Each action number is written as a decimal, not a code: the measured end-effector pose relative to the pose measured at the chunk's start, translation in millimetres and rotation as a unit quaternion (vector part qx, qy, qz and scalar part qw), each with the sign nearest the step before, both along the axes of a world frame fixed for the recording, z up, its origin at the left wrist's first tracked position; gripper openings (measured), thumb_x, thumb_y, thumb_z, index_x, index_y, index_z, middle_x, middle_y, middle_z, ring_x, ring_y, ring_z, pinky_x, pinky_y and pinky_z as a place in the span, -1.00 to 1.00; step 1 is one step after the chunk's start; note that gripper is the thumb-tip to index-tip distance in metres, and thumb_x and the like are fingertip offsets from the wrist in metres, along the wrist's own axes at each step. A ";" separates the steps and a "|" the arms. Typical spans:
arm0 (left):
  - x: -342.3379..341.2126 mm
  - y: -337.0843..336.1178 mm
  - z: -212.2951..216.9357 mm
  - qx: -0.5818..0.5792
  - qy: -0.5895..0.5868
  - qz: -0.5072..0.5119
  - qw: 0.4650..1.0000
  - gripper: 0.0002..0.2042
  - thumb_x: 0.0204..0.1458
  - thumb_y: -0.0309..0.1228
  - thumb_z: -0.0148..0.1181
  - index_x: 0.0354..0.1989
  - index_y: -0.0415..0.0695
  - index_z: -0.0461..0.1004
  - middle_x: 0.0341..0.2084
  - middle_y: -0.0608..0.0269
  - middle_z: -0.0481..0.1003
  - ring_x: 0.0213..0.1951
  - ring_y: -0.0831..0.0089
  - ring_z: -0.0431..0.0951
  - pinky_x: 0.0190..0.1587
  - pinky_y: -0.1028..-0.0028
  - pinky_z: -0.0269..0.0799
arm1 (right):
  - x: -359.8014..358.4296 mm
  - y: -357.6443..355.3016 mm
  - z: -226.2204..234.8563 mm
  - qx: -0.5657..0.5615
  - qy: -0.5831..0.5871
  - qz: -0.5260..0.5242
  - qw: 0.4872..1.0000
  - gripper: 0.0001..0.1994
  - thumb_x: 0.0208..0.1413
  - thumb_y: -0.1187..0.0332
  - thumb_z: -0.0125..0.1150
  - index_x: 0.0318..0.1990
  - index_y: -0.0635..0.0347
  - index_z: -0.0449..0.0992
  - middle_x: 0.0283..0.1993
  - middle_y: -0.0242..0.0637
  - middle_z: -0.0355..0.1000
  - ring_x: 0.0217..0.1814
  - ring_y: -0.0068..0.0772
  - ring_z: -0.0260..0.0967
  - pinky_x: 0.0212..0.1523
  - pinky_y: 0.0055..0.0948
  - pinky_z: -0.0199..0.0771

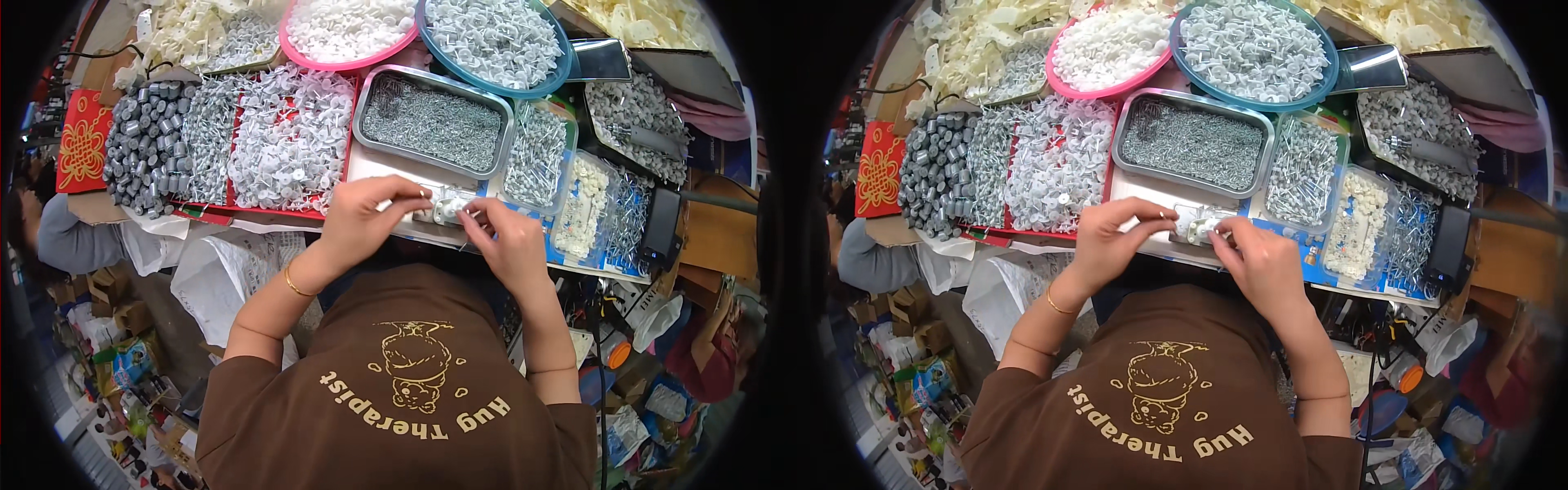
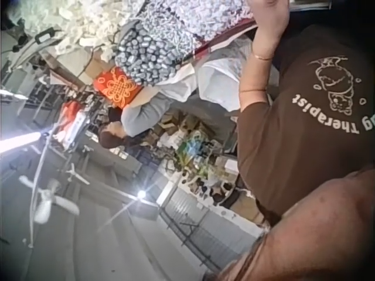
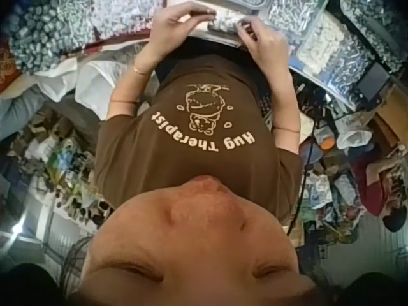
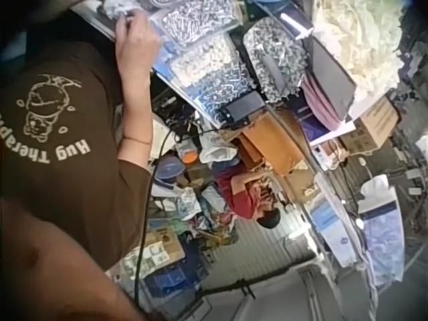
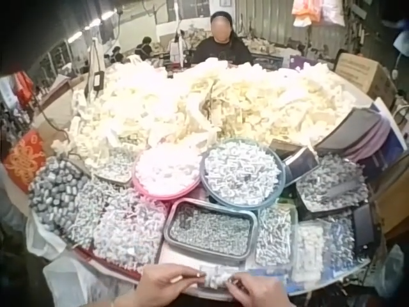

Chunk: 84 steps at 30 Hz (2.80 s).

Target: Assembling small plastic and metal components into a housing using a handheld assembly tool.

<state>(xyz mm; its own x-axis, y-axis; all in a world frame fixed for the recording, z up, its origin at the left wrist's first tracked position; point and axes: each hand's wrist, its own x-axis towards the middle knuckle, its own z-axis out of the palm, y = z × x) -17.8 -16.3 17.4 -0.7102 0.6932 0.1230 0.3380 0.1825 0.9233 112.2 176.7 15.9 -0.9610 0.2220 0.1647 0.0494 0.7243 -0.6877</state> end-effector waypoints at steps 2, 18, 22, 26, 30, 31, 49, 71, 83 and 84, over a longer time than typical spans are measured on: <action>7.2 1.8 -1.1 0.013 0.061 -0.007 0.998 -0.86 -0.03 -0.63 0.38 -0.26 -0.27 0.66 -0.35 0.14 0.69 -0.29 0.39 0.71 -0.21 0.48 0.60 | -1.2 4.2 9.3 0.021 -0.014 0.014 1.000 -0.88 0.10 0.42 0.39 -0.25 0.22 0.60 -0.48 -0.25 0.58 -0.55 -0.39 0.55 -0.51 -0.48 0.50; 23.4 20.1 -13.6 -0.011 0.329 -0.064 0.942 -0.83 -0.16 -0.46 0.42 -0.48 -0.11 0.49 -0.31 0.27 0.47 -0.17 0.25 0.46 -0.07 0.26 0.27 | -16.5 21.4 28.4 0.020 -0.065 0.087 0.994 -0.89 0.12 0.38 0.36 -0.29 0.20 0.59 -0.46 -0.15 0.54 -0.45 -0.16 0.53 -0.45 -0.33 0.45; 26.1 20.0 -15.5 -0.021 0.238 -0.061 0.969 -0.86 -0.14 -0.51 0.35 -0.45 -0.11 0.47 -0.34 0.28 0.46 -0.20 0.28 0.47 -0.05 0.24 0.27 | -69.5 60.0 47.0 -0.048 0.032 -0.042 0.997 -0.86 0.17 0.34 0.33 -0.25 0.23 0.62 -0.47 -0.31 0.53 -0.48 -0.54 0.43 -0.45 -0.50 0.38; 30.1 23.4 -19.4 -0.008 0.293 -0.056 0.954 -0.79 -0.18 -0.56 0.41 -0.47 -0.14 0.43 -0.41 0.28 0.45 -0.28 0.25 0.45 -0.10 0.28 0.28 | -168.5 150.5 28.7 0.181 0.130 -0.191 0.956 -0.69 0.24 0.11 0.25 -0.03 0.11 0.61 -0.28 -0.22 0.59 -0.24 -0.37 0.51 -0.21 -0.37 0.42; 26.9 16.4 -22.8 -0.047 0.215 -0.021 0.975 -0.77 -0.16 -0.51 0.45 -0.41 -0.14 0.45 -0.38 0.25 0.46 -0.25 0.23 0.45 -0.11 0.26 0.29 | -247.6 192.8 17.9 0.349 -0.017 -0.273 0.896 -0.45 0.30 -0.17 -0.02 0.32 -0.17 0.40 0.17 -0.12 0.50 0.27 0.05 0.36 0.24 0.22 0.14; 26.0 16.6 -21.5 -0.048 0.216 -0.018 0.975 -0.77 -0.16 -0.51 0.45 -0.41 -0.14 0.45 -0.38 0.25 0.46 -0.25 0.23 0.45 -0.11 0.26 0.29 | -262.2 211.3 11.8 0.341 -0.056 -0.259 0.902 -0.41 0.30 -0.21 -0.09 0.39 -0.22 0.30 0.28 -0.16 0.41 0.36 0.10 0.24 0.27 0.34 -0.01; -238.6 -224.1 -19.5 -0.555 0.336 0.540 0.537 -0.57 -0.08 0.06 0.39 -0.25 -0.04 0.62 -0.10 0.07 0.47 0.08 0.02 0.40 0.07 -0.03 0.24 | -83.3 87.9 23.4 -0.195 0.152 -0.104 0.963 -0.62 0.30 0.47 0.17 0.23 0.25 0.29 0.02 -0.23 0.40 -0.16 -0.56 0.39 -0.14 -0.59 0.43; 1.7 37.6 1.2 0.069 0.034 -0.090 0.993 -0.63 -0.15 -0.51 0.50 -0.08 -0.14 0.66 -0.19 0.27 0.66 -0.15 0.37 0.61 -0.04 0.40 0.48 | -1.3 45.1 2.5 -0.425 0.061 -0.196 0.881 -0.79 0.35 0.27 -0.02 -0.08 0.22 0.43 -0.40 -0.31 0.42 -0.56 -0.58 0.31 -0.62 -0.59 0.28; 23.1 63.0 -29.3 -0.016 0.198 -0.071 0.978 -0.67 -0.17 -0.25 0.50 -0.22 0.00 0.58 -0.32 0.41 0.54 -0.13 0.37 0.52 0.15 0.17 0.07 | 22.2 41.8 -14.5 -0.356 0.027 -0.171 0.918 -0.92 0.24 0.42 0.24 -0.18 0.21 0.54 -0.39 -0.51 0.42 -0.45 -0.76 0.28 -0.46 -0.69 0.26; 25.5 63.2 -31.9 -0.025 0.199 -0.051 0.978 -0.66 -0.20 -0.22 0.51 -0.25 0.01 0.56 -0.33 0.42 0.52 -0.13 0.37 0.51 0.14 0.16 0.06 | 22.4 37.9 -14.0 -0.332 0.013 -0.174 0.927 -0.94 0.21 0.47 0.29 -0.20 0.21 0.55 -0.37 -0.52 0.43 -0.42 -0.78 0.28 -0.42 -0.69 0.26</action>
<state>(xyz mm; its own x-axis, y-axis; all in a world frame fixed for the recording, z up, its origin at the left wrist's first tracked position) 7.7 46.9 -14.5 -0.5392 0.7704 0.3402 0.6877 0.1696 0.7059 134.6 214.6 2.0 -0.8101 0.5781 -0.0970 0.1774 0.0840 -0.9806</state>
